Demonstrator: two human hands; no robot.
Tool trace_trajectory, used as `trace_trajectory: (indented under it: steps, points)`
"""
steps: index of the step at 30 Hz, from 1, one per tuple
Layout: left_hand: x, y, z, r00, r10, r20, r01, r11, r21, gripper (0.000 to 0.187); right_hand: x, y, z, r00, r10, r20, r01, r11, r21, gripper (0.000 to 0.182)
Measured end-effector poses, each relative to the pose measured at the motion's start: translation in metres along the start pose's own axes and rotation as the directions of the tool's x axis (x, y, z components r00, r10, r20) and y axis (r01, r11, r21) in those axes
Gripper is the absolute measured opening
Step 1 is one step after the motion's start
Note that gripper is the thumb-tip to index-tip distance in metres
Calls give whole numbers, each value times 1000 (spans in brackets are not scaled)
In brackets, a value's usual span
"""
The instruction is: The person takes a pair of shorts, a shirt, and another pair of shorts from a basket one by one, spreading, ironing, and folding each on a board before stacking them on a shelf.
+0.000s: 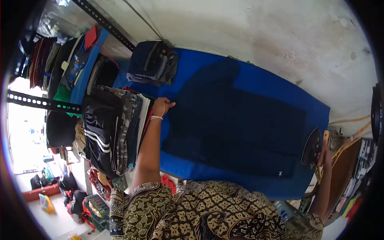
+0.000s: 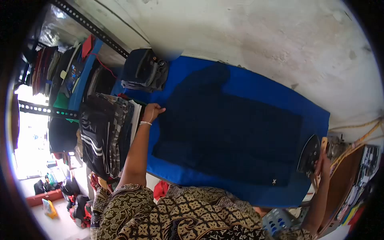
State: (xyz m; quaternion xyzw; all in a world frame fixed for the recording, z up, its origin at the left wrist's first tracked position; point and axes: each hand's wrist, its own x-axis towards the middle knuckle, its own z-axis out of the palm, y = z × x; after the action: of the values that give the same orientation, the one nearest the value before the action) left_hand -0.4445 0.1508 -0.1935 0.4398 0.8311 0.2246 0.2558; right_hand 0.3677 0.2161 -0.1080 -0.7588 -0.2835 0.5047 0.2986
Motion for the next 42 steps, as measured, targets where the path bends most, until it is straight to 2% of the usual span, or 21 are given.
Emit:
trace_trajectory:
  steps: [4,8,10,11,12,13,14,15,17,19,22,26,27,28,29,30,31,34,37,41,42]
  points:
    - [-47,-3,-4,939,93,-331,-57,991,118,40,-73,-79,115,988,-31,149,77,946,-316,46]
    - [-140,-2,-29,961,-116,-252,207,904,374,42,-148,-130,295,834,-59,549,330,851,-410,33]
    - [-179,-7,-35,946,-252,-202,304,906,294,43,-176,-137,383,759,-45,649,428,786,-446,39]
    - [-191,-21,-29,938,-276,-208,328,901,284,43,-164,-120,428,551,-362,752,780,544,-310,46]
    - [-200,-39,-18,944,-285,-166,311,937,157,44,-193,-132,468,596,-113,795,674,609,-418,59]
    - [-207,-51,-12,950,-286,-129,291,956,25,45,-193,-122,513,513,-207,833,813,428,-395,63]
    - [-211,-40,-16,978,-125,-169,148,980,132,37,-190,-110,554,408,-277,870,908,224,-355,67]
    - [-212,-37,-13,973,-144,-178,168,978,125,37,-204,-119,584,421,-209,882,896,248,-369,68]
    - [-215,-34,-6,916,-312,-253,222,918,-328,29,-214,-131,625,459,-190,868,872,286,-398,68]
    - [-215,-34,-1,893,-344,-292,229,903,-364,27,-213,-138,639,482,-246,841,864,295,-409,66]
    - [-216,-33,2,870,-335,-362,206,914,-350,25,-198,-144,613,449,-214,867,876,296,-381,57]
    - [-221,-27,7,856,-209,-473,125,971,-203,23,-215,-133,483,537,-226,813,832,301,-466,54]
    - [-221,-14,-2,892,-327,-312,286,943,-169,24,-218,-126,443,517,-209,830,837,326,-439,53]
    - [-221,0,-4,901,-307,-307,265,949,-171,24,-210,-108,403,432,-294,852,900,197,-388,51]
    - [-219,12,-5,892,-161,-423,202,978,53,25,-205,-88,366,333,-365,870,940,59,-335,50]
    - [-217,24,-3,863,9,-504,154,948,280,27,-213,-77,333,487,-270,830,870,67,-489,50]
    - [-212,35,5,864,30,-502,132,950,284,27,-220,-65,302,628,-172,759,776,64,-628,50]
    - [-198,72,40,829,444,-341,-364,890,275,35,-188,-1,217,664,-308,681,737,117,-666,48]
    - [-192,115,66,698,713,-60,-650,667,364,41,-165,13,155,854,-372,364,520,577,-630,47]
    - [-145,124,88,676,733,82,-686,584,433,49,-101,18,79,962,-264,67,259,813,-521,42]
    - [-130,125,85,741,667,75,-617,633,468,50,-72,26,54,975,-216,45,217,908,-359,44]
